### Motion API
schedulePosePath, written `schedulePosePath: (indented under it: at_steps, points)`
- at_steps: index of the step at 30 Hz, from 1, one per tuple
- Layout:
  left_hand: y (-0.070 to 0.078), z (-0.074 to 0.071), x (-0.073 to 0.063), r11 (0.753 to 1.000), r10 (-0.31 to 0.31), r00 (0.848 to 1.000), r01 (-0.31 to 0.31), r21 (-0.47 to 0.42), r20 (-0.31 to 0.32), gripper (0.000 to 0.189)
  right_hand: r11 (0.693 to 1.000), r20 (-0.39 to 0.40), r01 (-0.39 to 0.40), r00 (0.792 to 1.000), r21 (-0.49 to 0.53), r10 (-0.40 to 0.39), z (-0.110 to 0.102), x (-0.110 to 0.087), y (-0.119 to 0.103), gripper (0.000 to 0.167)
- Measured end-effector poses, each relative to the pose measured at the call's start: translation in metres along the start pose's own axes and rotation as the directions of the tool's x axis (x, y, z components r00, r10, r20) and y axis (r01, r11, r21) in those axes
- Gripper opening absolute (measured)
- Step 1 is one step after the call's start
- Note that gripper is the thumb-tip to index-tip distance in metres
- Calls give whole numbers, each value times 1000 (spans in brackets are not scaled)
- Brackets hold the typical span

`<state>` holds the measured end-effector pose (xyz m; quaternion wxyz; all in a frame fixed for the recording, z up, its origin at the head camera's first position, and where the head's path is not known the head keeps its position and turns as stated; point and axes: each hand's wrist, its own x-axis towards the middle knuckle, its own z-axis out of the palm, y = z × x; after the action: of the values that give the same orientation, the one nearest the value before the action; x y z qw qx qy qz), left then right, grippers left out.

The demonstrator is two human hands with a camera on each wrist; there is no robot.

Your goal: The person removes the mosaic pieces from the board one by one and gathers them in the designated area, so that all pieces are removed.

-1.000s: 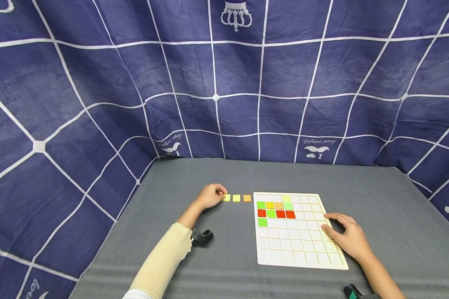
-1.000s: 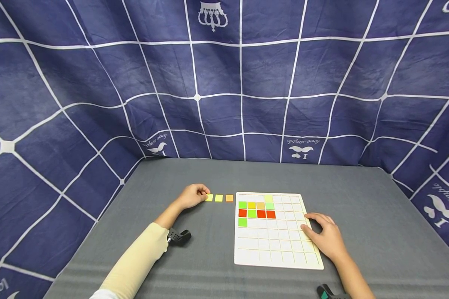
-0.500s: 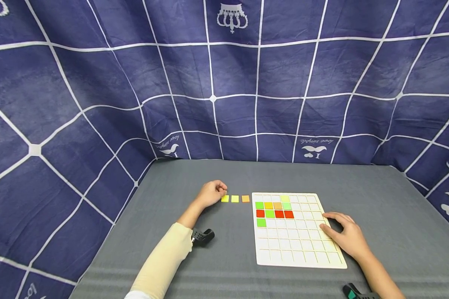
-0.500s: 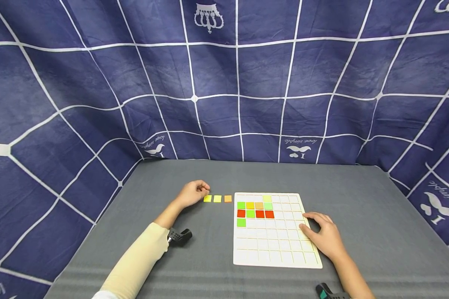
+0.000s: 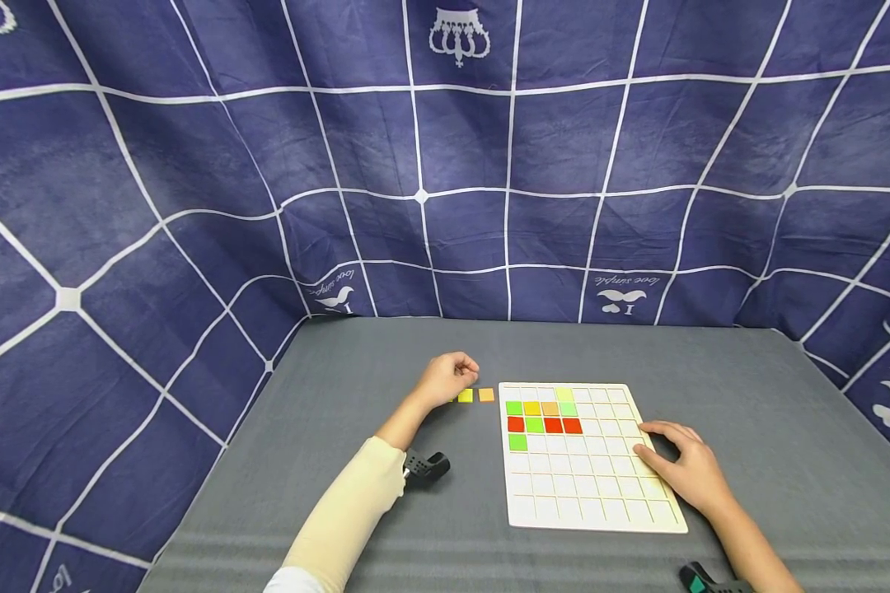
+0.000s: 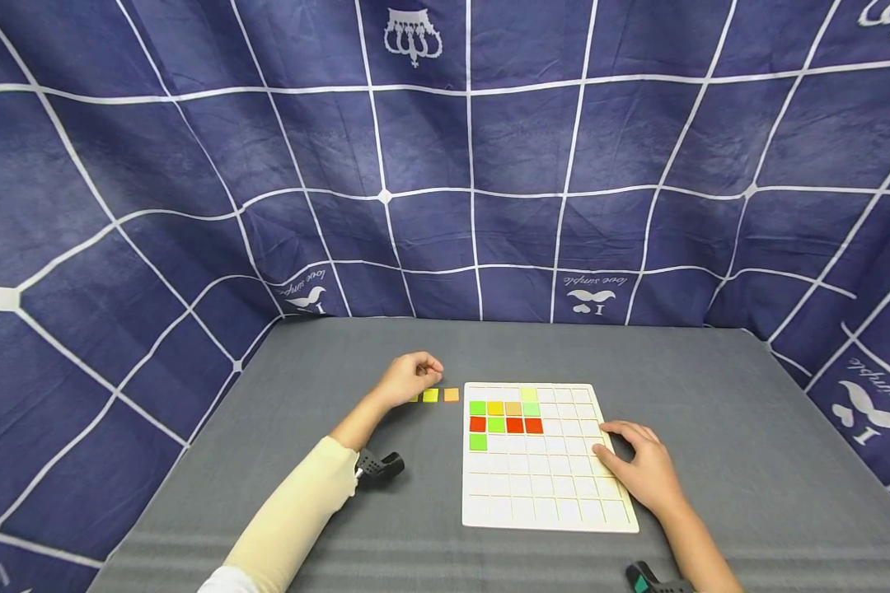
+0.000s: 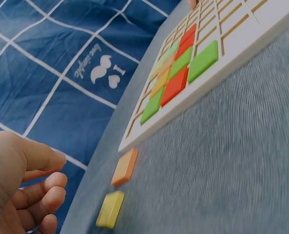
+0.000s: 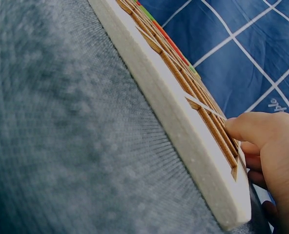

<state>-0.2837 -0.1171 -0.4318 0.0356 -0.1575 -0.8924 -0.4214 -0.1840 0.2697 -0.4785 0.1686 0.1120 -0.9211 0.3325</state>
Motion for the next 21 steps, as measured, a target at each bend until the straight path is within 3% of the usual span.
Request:
schedulePosePath:
  at_steps: [16, 21]
  points:
    - [30, 34, 13, 998, 28, 995, -22, -59, 92, 6, 1000, 10, -9, 1000, 12, 9, 0, 0, 2, 33]
    - [38, 45, 15, 999, 37, 994, -35, -24, 103, 6, 1000, 16, -10, 1000, 11, 10, 0, 0, 2, 34]
